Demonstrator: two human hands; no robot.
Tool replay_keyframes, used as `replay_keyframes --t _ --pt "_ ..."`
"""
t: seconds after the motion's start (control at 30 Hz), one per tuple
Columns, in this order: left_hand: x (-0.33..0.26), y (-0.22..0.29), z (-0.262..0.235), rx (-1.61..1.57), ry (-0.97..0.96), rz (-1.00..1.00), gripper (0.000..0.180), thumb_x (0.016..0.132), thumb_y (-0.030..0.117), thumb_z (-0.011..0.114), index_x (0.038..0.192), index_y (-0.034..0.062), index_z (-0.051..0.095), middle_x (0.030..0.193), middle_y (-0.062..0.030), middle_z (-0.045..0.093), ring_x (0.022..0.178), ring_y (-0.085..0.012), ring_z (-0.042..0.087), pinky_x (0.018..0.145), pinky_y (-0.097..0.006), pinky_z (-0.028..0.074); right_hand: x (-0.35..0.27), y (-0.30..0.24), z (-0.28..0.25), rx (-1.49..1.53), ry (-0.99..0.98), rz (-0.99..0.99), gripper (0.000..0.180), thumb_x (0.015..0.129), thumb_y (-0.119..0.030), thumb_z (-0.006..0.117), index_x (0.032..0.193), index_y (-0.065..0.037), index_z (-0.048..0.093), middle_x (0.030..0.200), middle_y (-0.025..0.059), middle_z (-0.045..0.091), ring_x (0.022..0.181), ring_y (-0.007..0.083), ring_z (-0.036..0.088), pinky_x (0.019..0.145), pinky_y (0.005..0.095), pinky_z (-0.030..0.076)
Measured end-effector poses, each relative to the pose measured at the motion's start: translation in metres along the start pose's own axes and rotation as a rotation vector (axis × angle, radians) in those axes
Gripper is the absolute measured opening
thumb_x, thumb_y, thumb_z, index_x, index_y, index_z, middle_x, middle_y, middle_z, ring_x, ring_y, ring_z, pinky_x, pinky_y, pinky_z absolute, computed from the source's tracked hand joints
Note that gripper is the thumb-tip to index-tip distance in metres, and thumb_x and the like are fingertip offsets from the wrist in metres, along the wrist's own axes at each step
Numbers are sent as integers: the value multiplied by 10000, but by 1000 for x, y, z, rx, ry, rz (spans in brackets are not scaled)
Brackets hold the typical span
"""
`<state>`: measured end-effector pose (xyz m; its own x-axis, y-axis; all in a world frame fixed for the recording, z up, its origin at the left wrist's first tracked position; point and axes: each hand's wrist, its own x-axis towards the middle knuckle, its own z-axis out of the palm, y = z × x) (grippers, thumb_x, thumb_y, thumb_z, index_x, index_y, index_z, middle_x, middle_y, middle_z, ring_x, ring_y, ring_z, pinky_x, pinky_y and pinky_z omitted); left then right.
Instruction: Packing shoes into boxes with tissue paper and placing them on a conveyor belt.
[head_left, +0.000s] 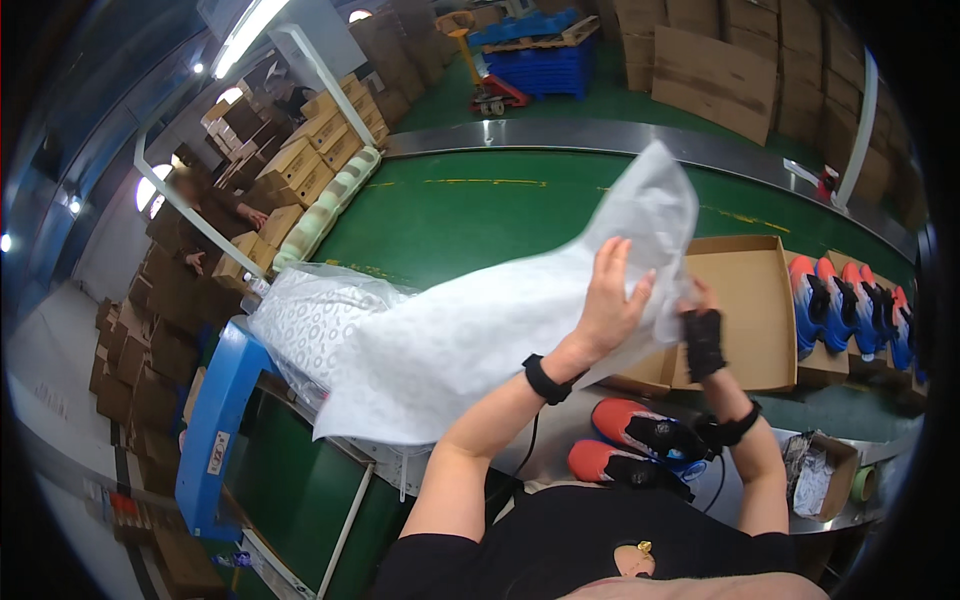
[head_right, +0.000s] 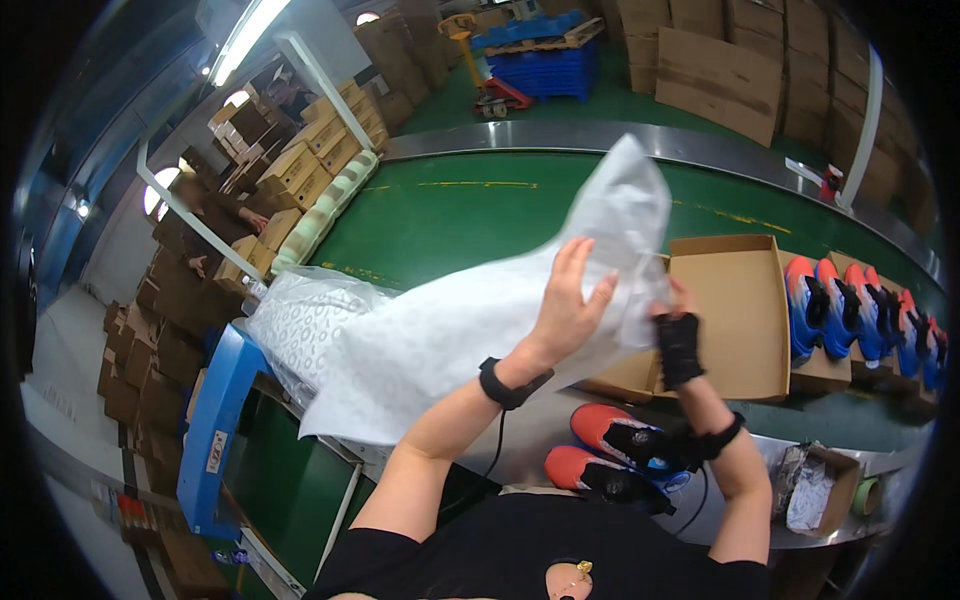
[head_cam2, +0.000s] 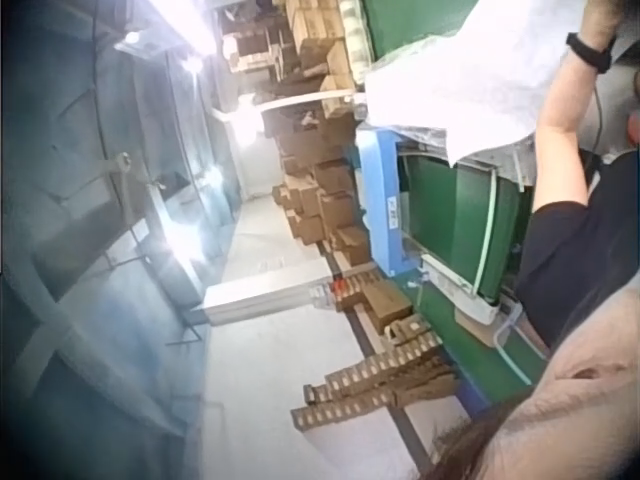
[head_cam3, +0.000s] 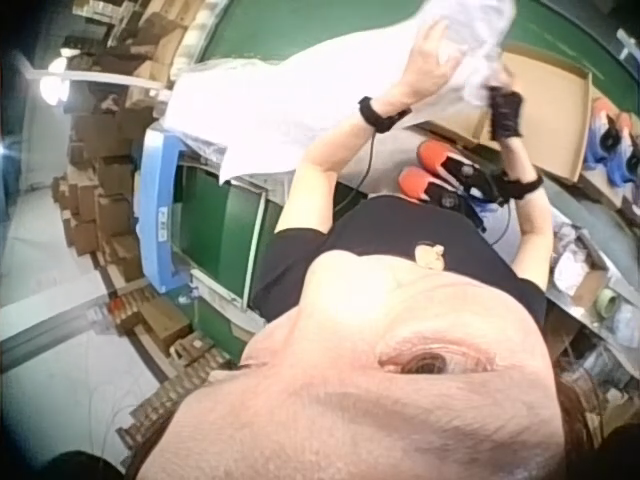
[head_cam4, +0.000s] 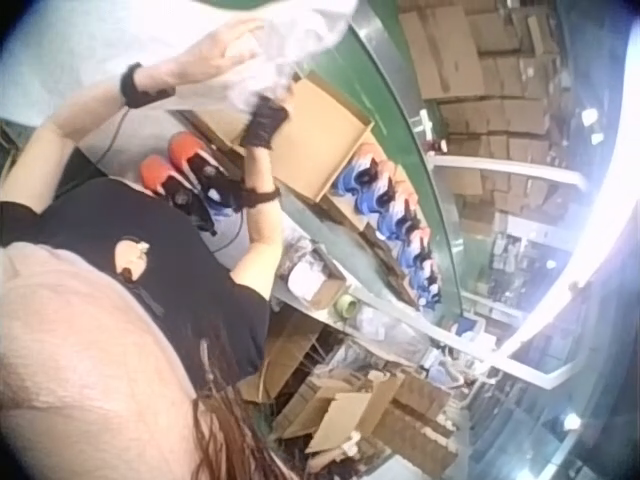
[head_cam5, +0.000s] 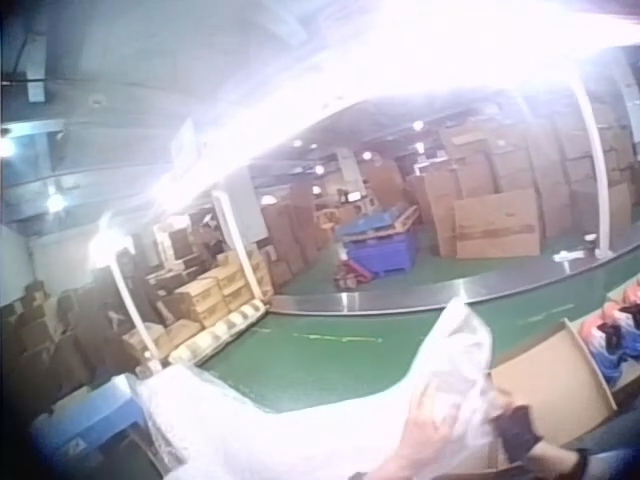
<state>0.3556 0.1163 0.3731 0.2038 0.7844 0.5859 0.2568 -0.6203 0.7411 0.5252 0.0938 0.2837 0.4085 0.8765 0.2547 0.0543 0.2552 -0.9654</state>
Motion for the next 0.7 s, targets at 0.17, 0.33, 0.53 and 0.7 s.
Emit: replay_keyframes --t 0.17,0.33,0.53,0.7 --pt "-15 -24 6 499 -243 376 517 755 265 595 1161 -9 431 1240 -253 325 1183 -401 277 926 -522 249 34 0 -157 -318 483 -106 381 763 -71 526 1129 14 463 955 73 551 757 119 502 688 241 428" --pt "-44 -93 -3 782 -411 230 508 797 435 482 1211 144 433 1293 -202 300 1224 -390 223 921 -619 165 33 44 -334 -494 732 -364 335 816 -69 505 1138 6 454 1045 110 524 908 166 492 816 258 384" --pt "-50 -174 -11 592 -639 -343 483 828 427 423 1215 137 424 1275 -203 331 1185 -352 302 922 -559 249 6 14 -382 -645 845 -206 329 840 -117 477 1140 16 456 1036 127 540 929 181 495 845 277 368" --pt "-41 -258 -45 100 -158 -823 794 753 645 402 1090 -72 463 1107 -253 479 1035 -308 458 793 -419 409 -10 -9 -364 -791 649 -201 292 832 -156 490 1059 25 513 1000 110 565 900 178 513 827 284 378"
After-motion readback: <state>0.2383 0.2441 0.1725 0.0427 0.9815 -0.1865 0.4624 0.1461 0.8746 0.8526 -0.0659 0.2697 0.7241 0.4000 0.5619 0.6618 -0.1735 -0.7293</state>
